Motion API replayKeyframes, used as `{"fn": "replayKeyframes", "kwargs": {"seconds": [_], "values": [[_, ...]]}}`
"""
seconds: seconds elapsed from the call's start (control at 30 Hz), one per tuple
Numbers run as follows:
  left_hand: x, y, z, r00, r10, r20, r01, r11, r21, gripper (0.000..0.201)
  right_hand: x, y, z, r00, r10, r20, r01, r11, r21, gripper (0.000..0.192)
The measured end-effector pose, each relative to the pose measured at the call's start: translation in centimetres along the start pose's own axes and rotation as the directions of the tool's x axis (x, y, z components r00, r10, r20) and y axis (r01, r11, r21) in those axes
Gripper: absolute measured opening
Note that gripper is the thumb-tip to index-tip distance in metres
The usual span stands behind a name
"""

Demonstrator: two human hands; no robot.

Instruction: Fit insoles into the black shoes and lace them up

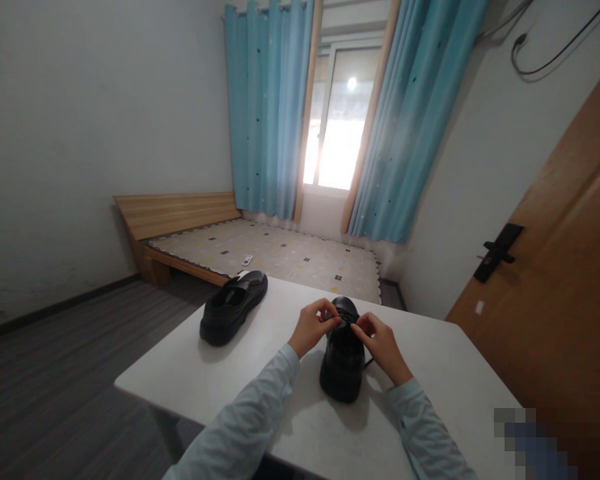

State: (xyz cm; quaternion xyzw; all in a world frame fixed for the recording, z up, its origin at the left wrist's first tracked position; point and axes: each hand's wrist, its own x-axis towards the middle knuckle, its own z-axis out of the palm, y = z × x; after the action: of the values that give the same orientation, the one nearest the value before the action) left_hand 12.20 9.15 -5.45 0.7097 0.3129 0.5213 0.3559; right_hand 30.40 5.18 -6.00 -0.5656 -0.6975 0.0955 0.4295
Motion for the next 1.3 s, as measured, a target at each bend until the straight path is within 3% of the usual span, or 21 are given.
{"fn": "replayKeyframes", "kwargs": {"seconds": [0.3,0.43,0.57,0.7,0.87,1.0,1.13,1.3], "values": [[0.0,0.3,-0.3,0.997,0.024,-0.076,-0.014,0.991,0.134,0.011,0.0,-0.2,-0.3,0.999,0.046,-0.009,-0.046,0.998,0.048,0.033],[-0.2,0.5,-0.6,0.992,0.086,-0.091,-0.063,0.969,0.238,0.009,0.1,0.2,-0.3,0.995,0.093,-0.028,-0.090,0.991,0.094,0.032],[-0.2,0.7,-0.7,0.987,0.144,-0.070,-0.124,0.964,0.234,0.009,0.3,0.9,-0.2,0.984,0.174,0.028,-0.176,0.965,0.197,0.031],[-0.2,0.4,-0.5,0.995,0.084,-0.057,-0.073,0.982,0.173,0.017,0.3,1.3,-0.2,0.969,0.222,0.107,-0.243,0.928,0.281,0.036],[-0.2,0.0,-0.2,1.000,0.010,-0.020,-0.006,0.984,0.177,0.025,0.4,1.4,0.0,0.979,0.192,0.065,-0.203,0.941,0.272,0.034],[-0.2,-0.4,0.1,0.998,0.044,0.035,-0.052,0.970,0.239,0.021,0.5,1.9,0.3,0.979,0.196,0.059,-0.204,0.926,0.318,0.033],[-0.3,-0.8,0.4,0.992,0.092,0.087,-0.114,0.944,0.308,0.036,0.7,2.4,0.7,0.969,0.241,0.060,-0.245,0.892,0.380,0.034],[-0.5,-0.8,0.5,0.995,0.054,0.078,-0.079,0.925,0.371,0.047,0.9,2.6,1.1,0.957,0.281,0.067,-0.281,0.851,0.443,0.036]]}}
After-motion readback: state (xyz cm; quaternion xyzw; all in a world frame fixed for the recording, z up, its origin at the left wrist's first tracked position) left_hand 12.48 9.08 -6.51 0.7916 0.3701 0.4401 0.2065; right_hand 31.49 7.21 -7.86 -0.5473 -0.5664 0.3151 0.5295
